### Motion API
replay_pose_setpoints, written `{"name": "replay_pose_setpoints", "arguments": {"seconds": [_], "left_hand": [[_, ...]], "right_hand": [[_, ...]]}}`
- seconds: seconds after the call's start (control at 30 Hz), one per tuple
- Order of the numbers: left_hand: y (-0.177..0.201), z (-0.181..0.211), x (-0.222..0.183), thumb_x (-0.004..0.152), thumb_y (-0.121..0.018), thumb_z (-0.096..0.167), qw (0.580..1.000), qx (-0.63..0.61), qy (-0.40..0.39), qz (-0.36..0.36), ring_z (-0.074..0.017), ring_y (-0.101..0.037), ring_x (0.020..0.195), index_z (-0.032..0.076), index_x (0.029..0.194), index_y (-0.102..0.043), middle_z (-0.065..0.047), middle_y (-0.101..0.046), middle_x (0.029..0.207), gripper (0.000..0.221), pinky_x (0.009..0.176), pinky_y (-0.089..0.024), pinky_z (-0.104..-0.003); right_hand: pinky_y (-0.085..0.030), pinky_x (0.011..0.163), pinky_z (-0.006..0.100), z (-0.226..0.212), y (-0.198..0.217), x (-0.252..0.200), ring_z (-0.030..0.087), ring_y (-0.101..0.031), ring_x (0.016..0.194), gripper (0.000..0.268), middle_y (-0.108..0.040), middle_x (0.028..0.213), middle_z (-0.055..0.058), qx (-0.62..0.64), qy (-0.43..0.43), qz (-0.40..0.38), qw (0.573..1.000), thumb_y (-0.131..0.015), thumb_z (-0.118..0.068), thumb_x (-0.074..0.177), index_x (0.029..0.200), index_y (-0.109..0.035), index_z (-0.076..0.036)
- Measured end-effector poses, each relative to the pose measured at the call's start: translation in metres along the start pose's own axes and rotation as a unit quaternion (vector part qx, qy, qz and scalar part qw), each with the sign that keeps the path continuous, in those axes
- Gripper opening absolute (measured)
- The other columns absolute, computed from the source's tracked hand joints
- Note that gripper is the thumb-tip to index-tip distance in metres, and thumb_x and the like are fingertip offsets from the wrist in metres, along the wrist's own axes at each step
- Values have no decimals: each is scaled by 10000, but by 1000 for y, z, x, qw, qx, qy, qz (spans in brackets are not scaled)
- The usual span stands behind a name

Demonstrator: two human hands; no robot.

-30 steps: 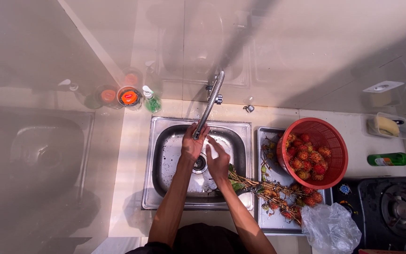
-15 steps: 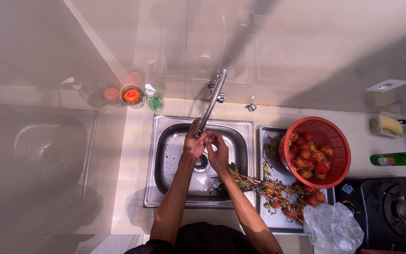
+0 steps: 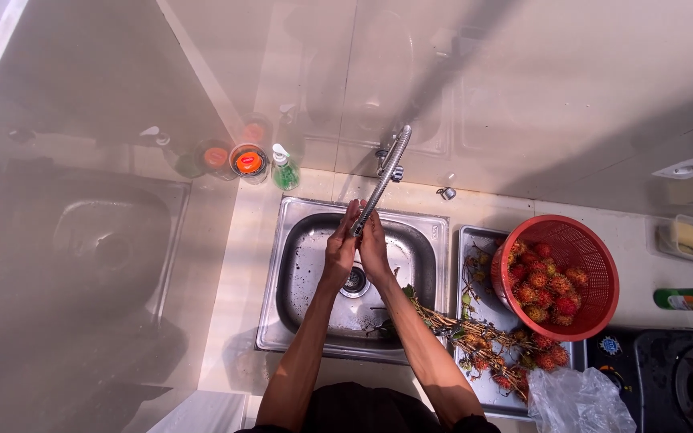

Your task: Washing individual rambutan fruits under a running tap and collecting them in a plastic basket.

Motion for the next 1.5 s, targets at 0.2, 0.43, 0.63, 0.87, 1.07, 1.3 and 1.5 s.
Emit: {"name": "replay_pose_setpoints", "arguments": {"seconds": [0.2,0.43,0.63,0.87,1.07,1.3,1.5], "left_hand": [[28,1,-11,1003,-623,126,854,506,-104,-59,-445,-44,1543,94,1187,-743,-215,-311,1640,222,1121,46,-730],[24,-11,-24,883,-676,-85,890,385,-234,75,-476,-457,1369,-25,1109,-753,-259,-234,1650,246,1115,-433,-484],[29,-1,-32,904,-630,-53,950,243,-163,112,-346,-513,1330,-32,1098,-691,-228,-393,1584,204,1050,-490,-370],[109,-79,-37,801,-620,-6,956,236,-152,89,-285,-673,1067,-48,753,-683,-241,-719,1134,90,912,-523,-382],[46,-11,-33,885,-609,160,958,235,-115,118,-305,-624,1246,14,853,-735,-223,-717,1205,195,1068,-436,-414],[45,-16,-39,871,-604,164,962,218,-118,116,-243,-612,1109,31,846,-665,-131,-707,981,149,1011,-440,-400],[42,-16,-37,872,-620,193,960,222,-118,123,-196,-620,1073,52,939,-689,-94,-693,975,171,974,-462,-362]], "right_hand": [[-612,903,408,22,2,16,261,-722,982,142,-717,1056,172,193,-79,26,978,-685,-51,960,1095,-674,-8],[-465,518,235,55,6,36,114,-475,577,244,-413,701,-49,282,-277,-47,917,-510,-424,917,859,-542,-189],[-498,536,178,40,-20,18,107,-573,632,112,-668,892,69,328,-281,-123,894,-625,-222,936,984,-680,-137],[-252,317,142,51,2,26,-6,-336,354,404,-448,733,-14,411,-313,-175,838,-534,-464,1017,730,-489,-183],[-521,569,211,97,27,44,66,-583,771,247,-648,1032,9,316,-239,-182,900,-595,-187,946,1191,-569,-200],[-255,230,109,40,12,13,6,-309,355,118,-532,752,-28,346,-279,-164,881,-572,-272,963,957,-581,-155],[-638,595,258,66,27,31,188,-649,698,270,-639,923,112,352,-285,-150,879,-536,-168,864,1113,-614,-97]]}}
Point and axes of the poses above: each hand's wrist, its own x-axis towards the middle knuckle, its own y-axis out of the back of the hand, z = x × y, the point moved 1 cm from there along x, towards the middle knuckle
